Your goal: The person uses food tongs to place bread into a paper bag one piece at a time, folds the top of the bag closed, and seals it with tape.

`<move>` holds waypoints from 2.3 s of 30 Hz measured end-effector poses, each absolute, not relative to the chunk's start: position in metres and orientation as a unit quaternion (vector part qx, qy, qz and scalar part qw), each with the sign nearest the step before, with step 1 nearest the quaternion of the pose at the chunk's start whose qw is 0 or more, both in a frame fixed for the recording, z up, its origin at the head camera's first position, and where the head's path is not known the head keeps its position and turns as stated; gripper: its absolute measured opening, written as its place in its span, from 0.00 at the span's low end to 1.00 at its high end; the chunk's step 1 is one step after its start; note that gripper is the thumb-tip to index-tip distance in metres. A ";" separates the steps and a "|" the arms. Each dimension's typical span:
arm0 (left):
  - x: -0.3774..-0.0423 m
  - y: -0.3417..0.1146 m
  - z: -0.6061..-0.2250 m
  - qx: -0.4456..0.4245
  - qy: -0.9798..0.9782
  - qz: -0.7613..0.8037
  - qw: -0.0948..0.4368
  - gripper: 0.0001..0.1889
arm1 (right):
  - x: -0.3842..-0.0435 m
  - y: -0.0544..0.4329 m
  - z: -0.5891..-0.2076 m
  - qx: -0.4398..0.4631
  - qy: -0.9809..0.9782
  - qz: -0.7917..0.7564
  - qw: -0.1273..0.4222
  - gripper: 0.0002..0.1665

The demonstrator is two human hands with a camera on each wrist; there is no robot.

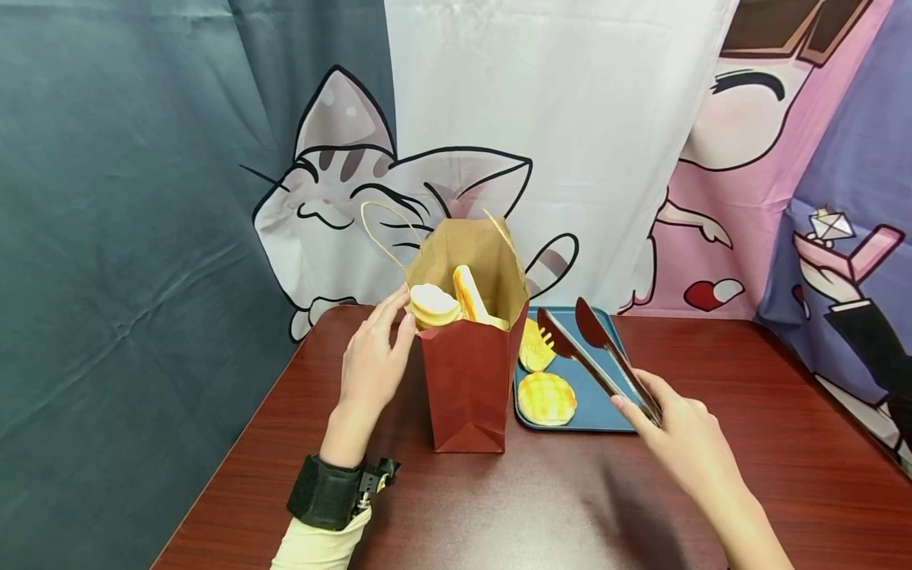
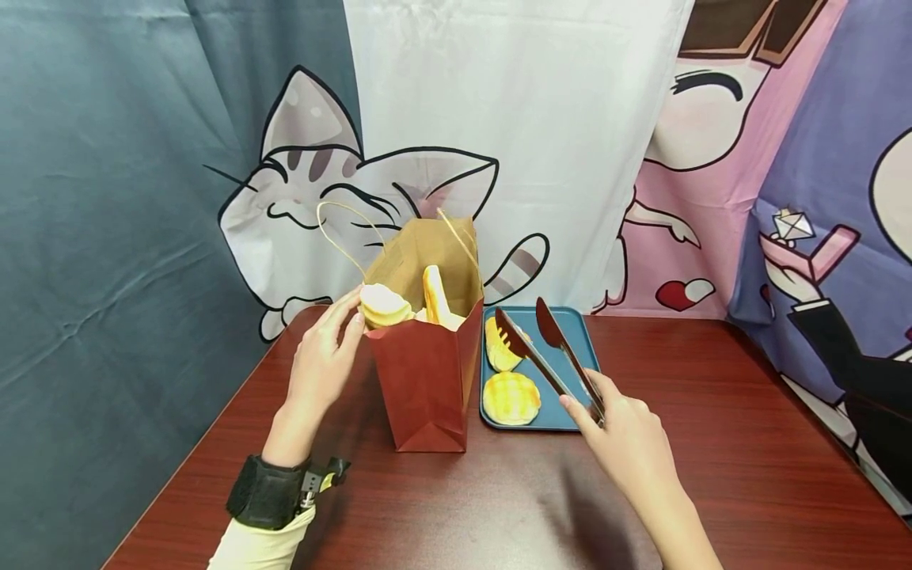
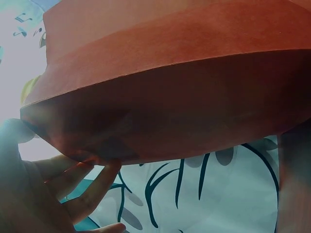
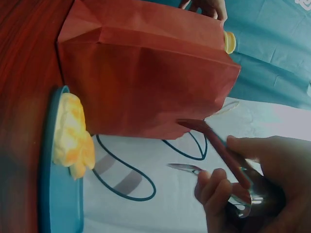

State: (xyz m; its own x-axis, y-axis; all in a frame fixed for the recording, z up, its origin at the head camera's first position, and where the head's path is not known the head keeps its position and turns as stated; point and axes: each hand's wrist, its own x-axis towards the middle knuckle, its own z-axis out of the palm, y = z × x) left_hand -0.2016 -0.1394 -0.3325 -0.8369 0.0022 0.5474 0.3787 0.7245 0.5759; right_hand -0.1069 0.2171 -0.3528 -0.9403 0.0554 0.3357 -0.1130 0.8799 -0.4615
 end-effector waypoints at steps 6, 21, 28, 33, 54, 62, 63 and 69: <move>-0.201 -0.140 -0.332 -0.106 -0.890 -0.356 0.263 0.23 | -0.107 0.221 -0.362 0.017 -0.970 0.221 0.101 0.34; -0.201 -0.139 -0.332 -0.104 -0.892 -0.355 0.261 0.23 | -0.110 0.228 -0.372 0.021 -0.980 0.196 -0.003 0.33; -0.200 -0.139 -0.332 -0.104 -0.892 -0.354 0.261 0.23 | -0.111 0.228 -0.376 0.014 -0.982 0.187 -0.016 0.32; -0.200 -0.139 -0.332 -0.107 -0.891 -0.354 0.263 0.24 | -0.111 0.229 -0.378 0.017 -0.983 0.182 -0.014 0.32; -0.201 -0.139 -0.334 -0.105 -0.892 -0.354 0.261 0.24 | -0.115 0.230 -0.388 0.016 -0.978 0.195 -0.072 0.36; -0.200 -0.138 -0.333 -0.104 -0.892 -0.354 0.261 0.24 | -0.112 0.231 -0.393 0.011 -0.970 0.235 -0.054 0.25; -0.200 -0.138 -0.333 -0.104 -0.892 -0.354 0.261 0.24 | -0.112 0.231 -0.394 0.012 -0.970 0.236 -0.051 0.24; -0.200 -0.137 -0.333 -0.107 -0.891 -0.355 0.261 0.24 | -0.111 0.233 -0.399 0.019 -0.970 0.239 -0.035 0.22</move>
State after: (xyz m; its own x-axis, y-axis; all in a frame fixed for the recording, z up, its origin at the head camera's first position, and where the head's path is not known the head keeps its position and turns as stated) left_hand -0.2004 -0.1372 -0.3335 -0.8408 0.0057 0.5413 0.3763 0.7250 0.5769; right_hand -0.1114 0.2335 -0.3988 -0.9968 -0.0533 -0.0590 -0.0198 0.8848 -0.4655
